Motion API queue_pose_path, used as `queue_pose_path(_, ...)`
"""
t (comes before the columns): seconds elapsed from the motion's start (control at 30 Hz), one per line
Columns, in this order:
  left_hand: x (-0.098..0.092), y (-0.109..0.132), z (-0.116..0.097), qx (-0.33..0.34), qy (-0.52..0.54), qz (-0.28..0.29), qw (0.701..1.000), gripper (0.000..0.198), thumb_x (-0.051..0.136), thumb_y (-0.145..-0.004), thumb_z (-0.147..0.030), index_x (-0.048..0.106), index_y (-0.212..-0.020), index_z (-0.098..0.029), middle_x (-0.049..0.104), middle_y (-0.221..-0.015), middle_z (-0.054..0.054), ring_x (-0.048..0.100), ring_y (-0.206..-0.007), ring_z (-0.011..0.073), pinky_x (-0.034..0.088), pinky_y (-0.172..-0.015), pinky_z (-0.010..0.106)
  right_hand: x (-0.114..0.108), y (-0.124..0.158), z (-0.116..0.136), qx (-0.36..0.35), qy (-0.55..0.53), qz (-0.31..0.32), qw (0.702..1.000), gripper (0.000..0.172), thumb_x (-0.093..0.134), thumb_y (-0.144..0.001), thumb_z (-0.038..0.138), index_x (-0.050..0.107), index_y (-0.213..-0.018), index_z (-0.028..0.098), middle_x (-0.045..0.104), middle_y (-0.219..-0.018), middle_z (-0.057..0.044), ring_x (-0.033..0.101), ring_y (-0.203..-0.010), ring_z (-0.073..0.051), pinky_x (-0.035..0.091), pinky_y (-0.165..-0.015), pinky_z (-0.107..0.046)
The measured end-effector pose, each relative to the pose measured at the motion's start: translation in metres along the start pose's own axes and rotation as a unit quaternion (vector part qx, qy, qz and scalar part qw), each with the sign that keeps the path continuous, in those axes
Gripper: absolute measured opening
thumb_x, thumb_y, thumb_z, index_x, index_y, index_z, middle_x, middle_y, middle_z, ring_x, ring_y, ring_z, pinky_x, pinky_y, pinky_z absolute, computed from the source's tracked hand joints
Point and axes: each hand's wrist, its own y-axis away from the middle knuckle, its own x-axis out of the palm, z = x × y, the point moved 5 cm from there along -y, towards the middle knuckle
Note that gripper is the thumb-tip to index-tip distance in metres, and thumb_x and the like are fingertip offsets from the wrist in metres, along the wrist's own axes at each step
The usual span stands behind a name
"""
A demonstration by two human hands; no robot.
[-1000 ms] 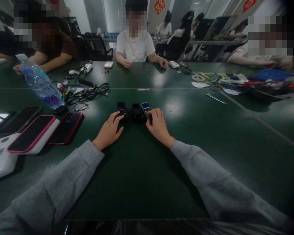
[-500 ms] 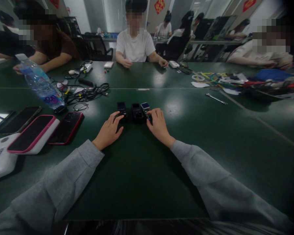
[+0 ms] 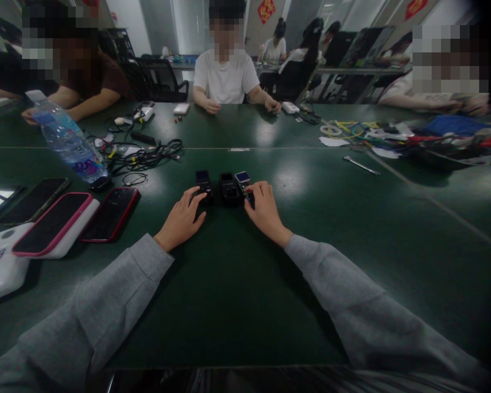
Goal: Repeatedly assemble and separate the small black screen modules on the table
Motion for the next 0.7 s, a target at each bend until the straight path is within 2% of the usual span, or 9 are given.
queue_pose_path(0.7, 0.0002, -0.0003, 0.0007, -0.002, -0.001, 0.002, 1.0, 0.053, 0.056, -0.091, -0.024, 0.035, -0.14, -0.022, 0.036, -0.147, 0.016, 0.044, -0.134, 0.0337, 0.051, -0.099, 0.055, -0.0023, 0.0003, 0.004, 0.001, 0.008, 0.014, 1.0, 0.028, 0.046, -0.087, 0.013, 0.049, -0.114, 0.018, 0.045, -0.116, -0.013, 0.047, -0.106, -0.029, 0.05, -0.087, -0.048)
